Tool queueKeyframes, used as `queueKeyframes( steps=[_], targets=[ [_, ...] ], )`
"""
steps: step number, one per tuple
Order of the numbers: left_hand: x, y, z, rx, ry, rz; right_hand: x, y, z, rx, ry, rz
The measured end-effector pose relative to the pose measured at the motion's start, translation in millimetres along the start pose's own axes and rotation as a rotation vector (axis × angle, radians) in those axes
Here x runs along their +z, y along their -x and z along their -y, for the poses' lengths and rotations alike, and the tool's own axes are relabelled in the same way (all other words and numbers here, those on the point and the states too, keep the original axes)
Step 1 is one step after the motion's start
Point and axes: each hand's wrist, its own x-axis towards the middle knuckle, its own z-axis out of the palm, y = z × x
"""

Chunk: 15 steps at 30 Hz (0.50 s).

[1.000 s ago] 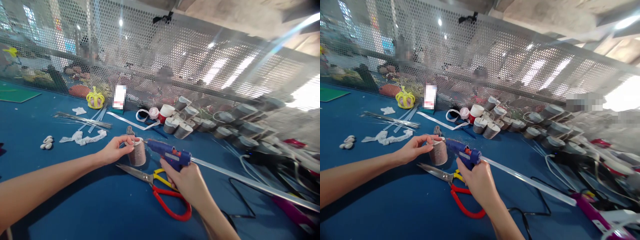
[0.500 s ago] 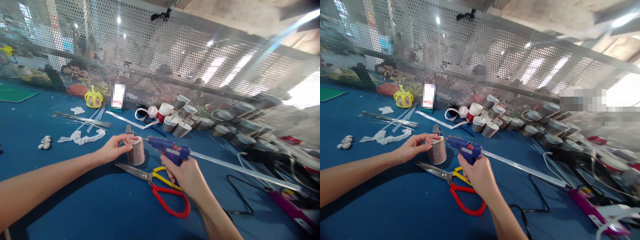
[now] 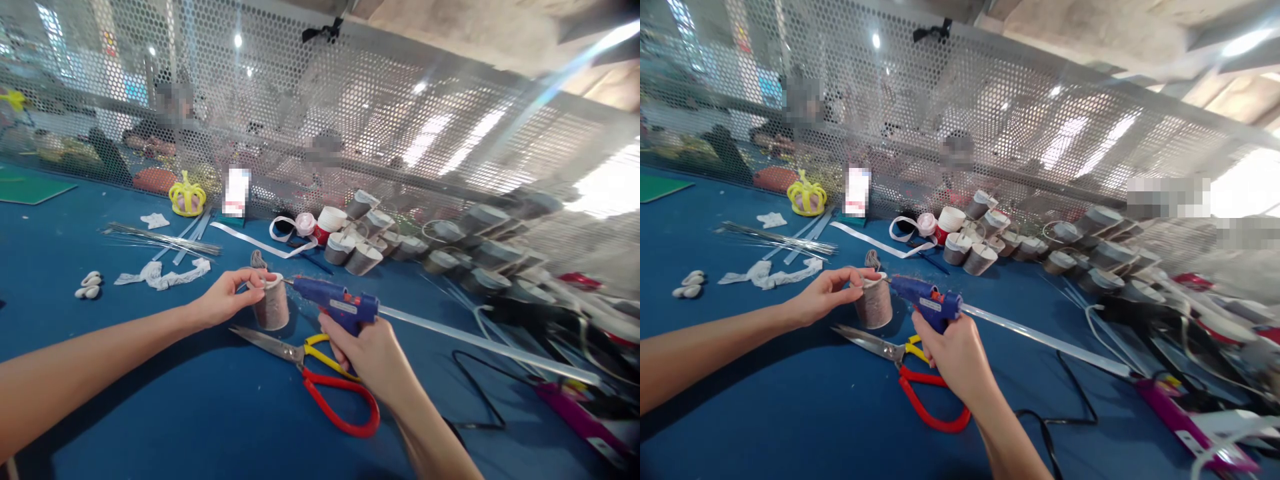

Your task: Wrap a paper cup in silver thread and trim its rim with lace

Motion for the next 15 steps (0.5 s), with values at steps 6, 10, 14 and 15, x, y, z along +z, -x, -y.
queueKeyframes(
  steps=[6,10,14,15],
  targets=[
    [0.1,0.4,-0.5,0.005,0.006,-0.002,2.4,6.7,4.7,-0.007,-0.003,-0.023],
    [0.2,0.1,-0.1,0.015,0.025,0.001,2.8,9.8,8.9,-0.002,-0.003,-0.006],
    [-0.4,0.3,1.1,0.024,0.014,0.012,4.0,10.8,10.0,-0.084,-0.01,0.004],
    [-0.6,0.4,1.2,0.021,0.008,0.015,4.9,10.8,9.2,-0.113,-0.013,-0.006]
  ],
)
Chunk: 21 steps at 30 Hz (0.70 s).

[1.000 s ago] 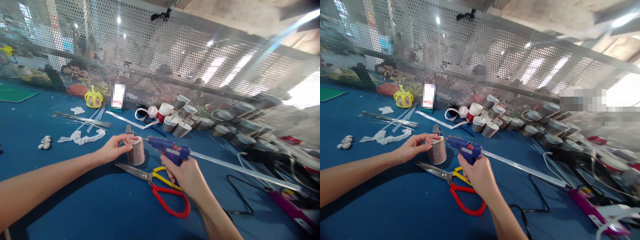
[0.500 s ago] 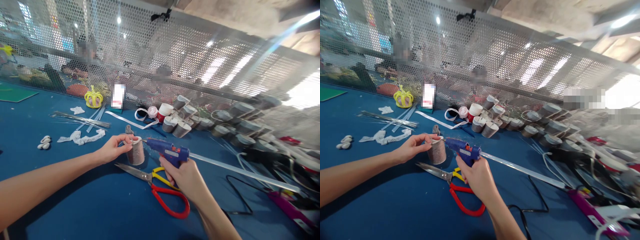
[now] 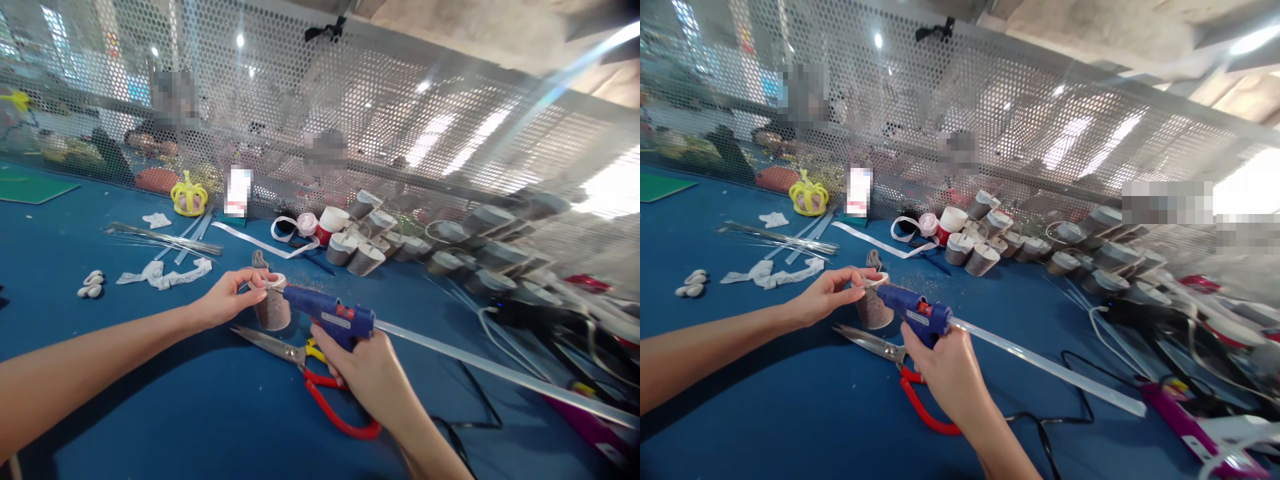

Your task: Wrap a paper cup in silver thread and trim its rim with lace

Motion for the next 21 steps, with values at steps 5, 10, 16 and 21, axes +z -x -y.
queueKeyframes(
  steps=[5,10,16,21],
  targets=[
    [-0.1,0,-1,0.002,-0.014,0.008,4,0,-8,0.013,-0.007,-0.027],
    [0.6,0,-2,-0.004,-0.007,0.0,-1,-3,-9,0.107,0.002,0.0],
    [0.6,0,-2,-0.009,-0.038,-0.021,-4,-10,-12,0.129,0.036,-0.008],
    [1.2,0,-2,-0.003,-0.054,-0.03,-2,-12,-15,0.104,0.02,-0.013]
  ],
)
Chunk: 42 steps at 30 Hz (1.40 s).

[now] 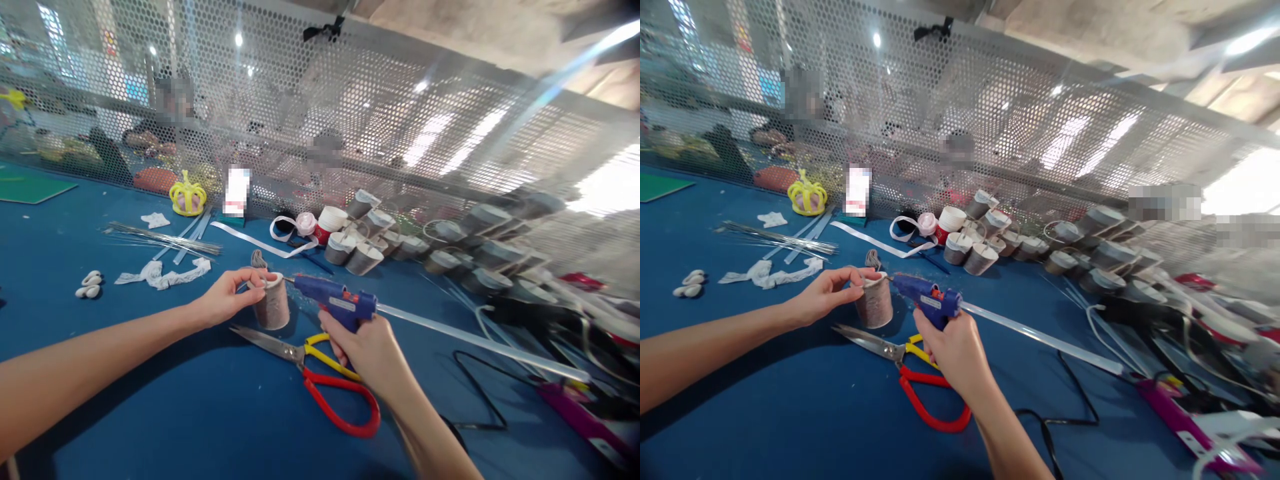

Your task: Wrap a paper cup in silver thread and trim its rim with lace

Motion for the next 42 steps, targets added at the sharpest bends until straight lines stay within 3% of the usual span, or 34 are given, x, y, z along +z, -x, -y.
queueKeyframes(
  steps=[8,17,28,35,42],
  targets=[
    [0.0,0,0,0.003,-0.009,0.006,2,-7,-8,0.035,-0.021,-0.025],
    [-1.8,-1,3,0.001,0.021,0.01,1,5,4,0.05,-0.029,-0.033],
    [-0.3,-1,1,0.002,0.042,0.033,12,8,-2,-0.131,-0.133,-0.077],
    [0.2,0,0,-0.015,0.047,0.016,8,5,-3,0.009,-0.116,-0.033],
    [-0.5,-1,1,0.003,-0.015,-0.007,2,-5,-6,0.032,-0.051,-0.056]
  ],
)
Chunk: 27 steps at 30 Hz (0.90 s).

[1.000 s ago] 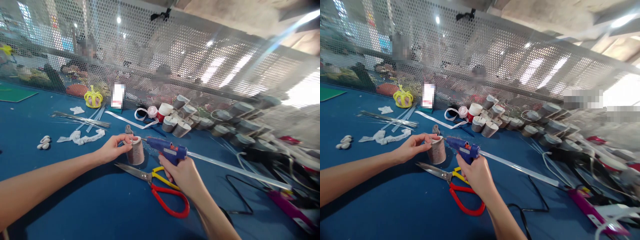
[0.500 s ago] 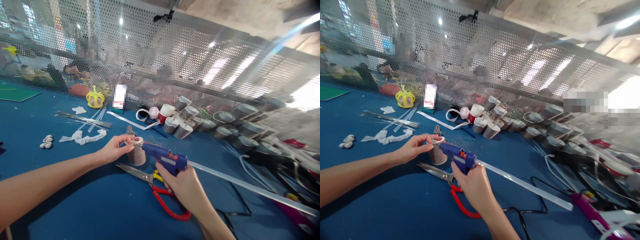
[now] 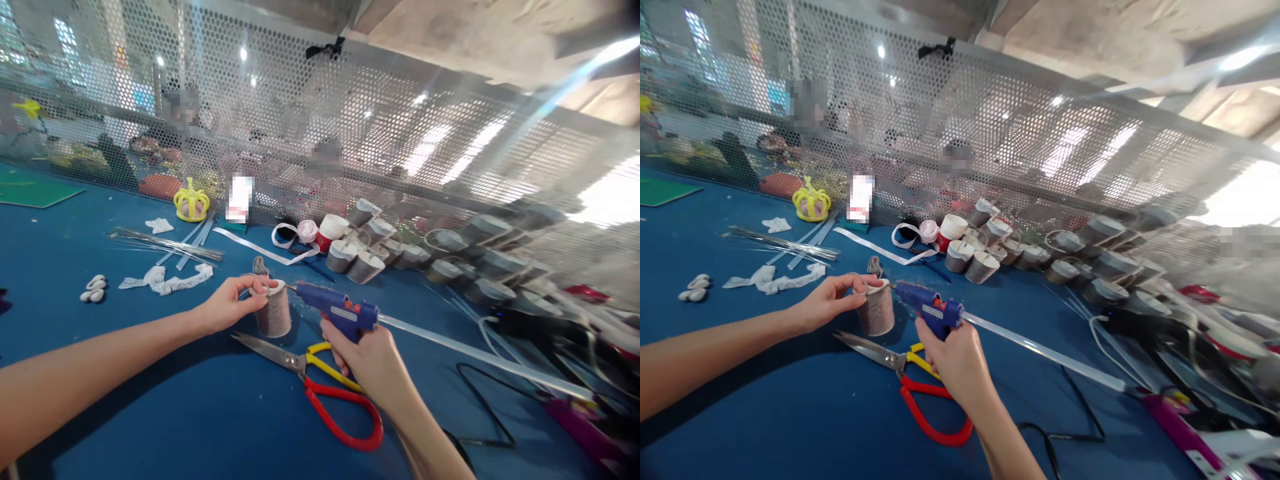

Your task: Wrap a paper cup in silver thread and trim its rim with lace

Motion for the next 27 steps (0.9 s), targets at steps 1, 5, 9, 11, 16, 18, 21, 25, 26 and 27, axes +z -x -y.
queueKeyframes(
  steps=[1,5,9,11,16,18,21,25,26,27],
  targets=[
    [0.1,0,0,0.002,-0.014,-0.001,0,-2,-2,0.001,-0.005,0.008],
    [0.8,0,-1,0.01,-0.051,-0.008,2,-10,-11,-0.04,-0.11,0.042],
    [-0.3,0,-3,0.036,-0.106,-0.001,0,-25,-18,-0.041,-0.281,0.024],
    [-1.3,-1,-6,0.062,-0.187,0.001,-2,-38,-22,-0.015,-0.279,-0.017],
    [-2.6,-1,-21,0.197,-0.438,0.006,-2,-67,-32,0.039,-0.162,-0.087],
    [-2.5,0,-26,0.264,-0.531,0.034,2,-74,-34,0.035,-0.086,-0.084],
    [-2.5,0,-31,0.333,-0.632,0.087,6,-79,-36,0.022,0.057,-0.085],
    [-4.0,-1,-32,0.348,-0.643,0.09,9,-85,-36,-0.01,0.266,-0.162],
    [-4.6,-1,-32,0.343,-0.635,0.085,9,-85,-35,-0.022,0.306,-0.184],
    [-5.0,-1,-33,0.335,-0.625,0.084,9,-84,-33,-0.038,0.338,-0.204]
  ],
)
